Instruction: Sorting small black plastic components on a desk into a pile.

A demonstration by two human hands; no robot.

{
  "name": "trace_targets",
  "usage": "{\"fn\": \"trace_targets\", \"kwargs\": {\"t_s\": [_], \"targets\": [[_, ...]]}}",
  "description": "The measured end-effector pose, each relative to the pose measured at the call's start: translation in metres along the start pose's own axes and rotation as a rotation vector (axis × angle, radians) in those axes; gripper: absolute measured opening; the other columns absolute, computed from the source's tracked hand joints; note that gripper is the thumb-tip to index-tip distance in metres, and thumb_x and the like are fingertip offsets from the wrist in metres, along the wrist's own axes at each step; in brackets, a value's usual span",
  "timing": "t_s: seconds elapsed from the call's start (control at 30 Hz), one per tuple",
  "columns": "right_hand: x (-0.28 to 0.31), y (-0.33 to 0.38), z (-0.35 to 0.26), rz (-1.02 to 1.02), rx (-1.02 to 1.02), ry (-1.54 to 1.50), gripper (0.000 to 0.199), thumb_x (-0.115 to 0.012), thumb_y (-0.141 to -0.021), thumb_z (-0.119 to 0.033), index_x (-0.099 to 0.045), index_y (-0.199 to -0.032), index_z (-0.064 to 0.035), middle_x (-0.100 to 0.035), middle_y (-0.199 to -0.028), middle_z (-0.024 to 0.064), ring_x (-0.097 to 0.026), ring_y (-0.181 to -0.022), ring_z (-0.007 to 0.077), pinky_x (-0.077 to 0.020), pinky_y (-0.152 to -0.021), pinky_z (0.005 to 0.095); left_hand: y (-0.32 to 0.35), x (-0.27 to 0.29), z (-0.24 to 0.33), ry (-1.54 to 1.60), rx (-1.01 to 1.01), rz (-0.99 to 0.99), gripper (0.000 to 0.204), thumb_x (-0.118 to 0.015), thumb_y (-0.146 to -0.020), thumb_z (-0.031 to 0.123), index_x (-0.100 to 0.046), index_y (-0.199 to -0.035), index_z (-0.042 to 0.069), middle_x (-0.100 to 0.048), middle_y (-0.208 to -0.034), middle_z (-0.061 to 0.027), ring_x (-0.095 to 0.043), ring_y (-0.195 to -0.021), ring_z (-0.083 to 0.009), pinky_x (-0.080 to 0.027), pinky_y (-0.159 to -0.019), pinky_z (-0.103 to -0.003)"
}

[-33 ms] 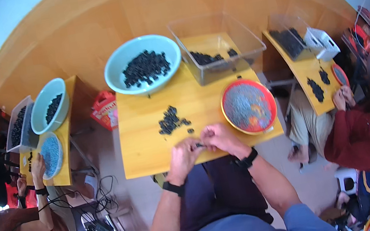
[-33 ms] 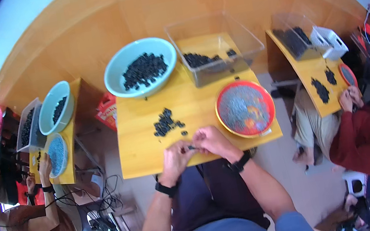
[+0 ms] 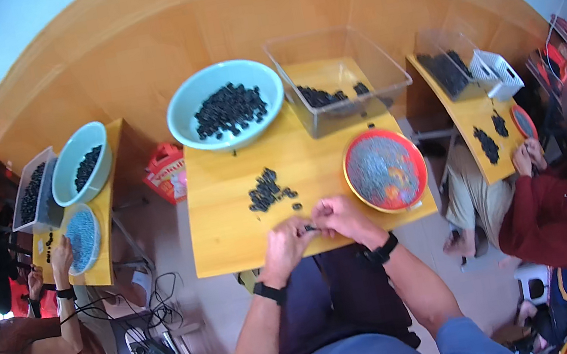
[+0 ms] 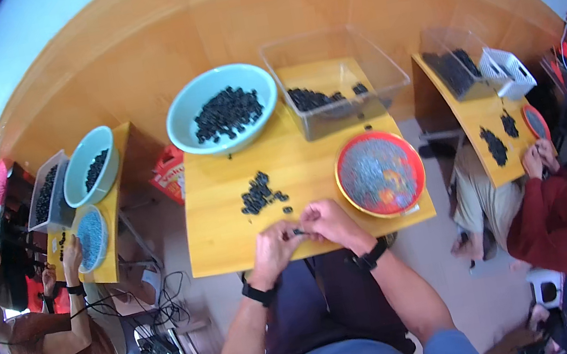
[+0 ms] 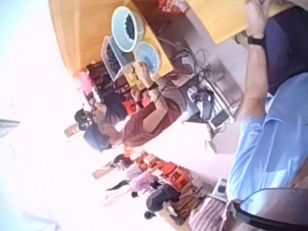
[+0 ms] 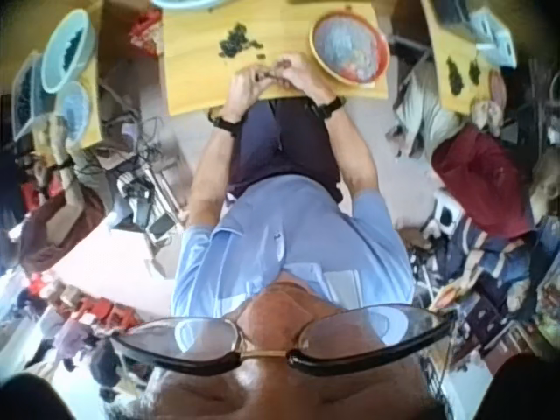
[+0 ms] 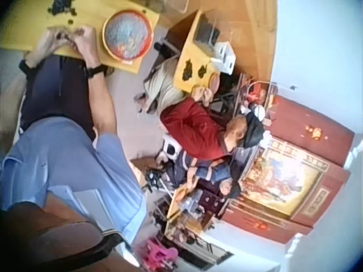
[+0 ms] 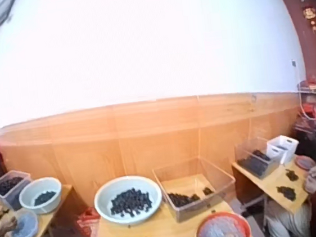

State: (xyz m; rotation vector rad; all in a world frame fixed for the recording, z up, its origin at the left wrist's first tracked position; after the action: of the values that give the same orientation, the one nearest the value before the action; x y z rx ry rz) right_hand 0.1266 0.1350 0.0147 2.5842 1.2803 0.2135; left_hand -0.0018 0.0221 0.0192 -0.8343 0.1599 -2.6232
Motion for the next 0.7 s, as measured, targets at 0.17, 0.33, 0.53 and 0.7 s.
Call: {"fn": "trace_targets", "kwargs": {"t_s": [0.17,0.33,0.53,0.7], "targets": [[0.001,0.005,0.004,-0.029,-0.013,-0.019,0.006,-0.068,-0.088,-0.006,-0.064,-0.090,-0.0024,-0.064,-0.071,0.0031,-0.061,-0.058,0.0088,-0.0471,-0.051,0.0217,0.004,0.001,0.005,0.010,0.062,-0.020,0.023,-0.081,-0.078,0.018,-0.072,-0.091,0.002,-0.065,-0.073,-0.0153,-0.065,-0.065,-0.0298,-0.053,-0.062,-0.038],[0.004,0.003,0.005,-0.005,-0.045,0.007,0.005,-0.068,-0.088,-0.004,-0.065,-0.092,-0.0024,-0.065,-0.073,0.0028,-0.061,-0.061,0.0092,-0.0467,-0.053,0.0223,0.002,-0.003,0.001,0.084,-0.023,0.009,0.021,-0.080,-0.078,0.014,-0.071,-0.094,0.002,-0.066,-0.075,-0.0160,-0.066,-0.067,-0.0300,-0.053,-0.062,-0.038],[0.006,-0.007,0.000,-0.016,0.020,-0.088,0.007,-0.068,-0.087,-0.005,-0.066,-0.090,-0.0001,-0.064,-0.070,0.0038,-0.060,-0.057,0.0096,-0.0465,-0.050,0.0233,-0.008,-0.001,-0.007,0.023,0.010,0.059,0.024,-0.083,-0.078,0.014,-0.073,-0.096,0.002,-0.063,-0.066,-0.0078,-0.057,-0.056,-0.0125,-0.050,-0.056,-0.028],[0.007,-0.003,-0.001,0.006,-0.008,-0.102,0.008,-0.069,-0.085,-0.003,-0.065,-0.091,0.0011,-0.064,-0.069,0.0044,-0.060,-0.057,0.0098,-0.0459,-0.049,0.0227,-0.008,-0.003,-0.004,0.016,0.033,0.025,0.025,-0.083,-0.077,0.014,-0.073,-0.097,0.002,-0.061,-0.064,-0.0045,-0.056,-0.056,-0.0101,-0.050,-0.056,-0.027]]}}
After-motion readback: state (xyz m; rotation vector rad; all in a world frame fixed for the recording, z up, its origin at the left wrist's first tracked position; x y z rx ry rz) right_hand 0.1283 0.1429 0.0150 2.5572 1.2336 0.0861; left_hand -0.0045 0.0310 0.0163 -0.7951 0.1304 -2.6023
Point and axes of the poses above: each hand's wrist, its own y-axis away from the middle knuckle, its own x-axis out of the back of the hand, z = x × y, the point moved 3 cm from there along -y, towards the middle knuckle
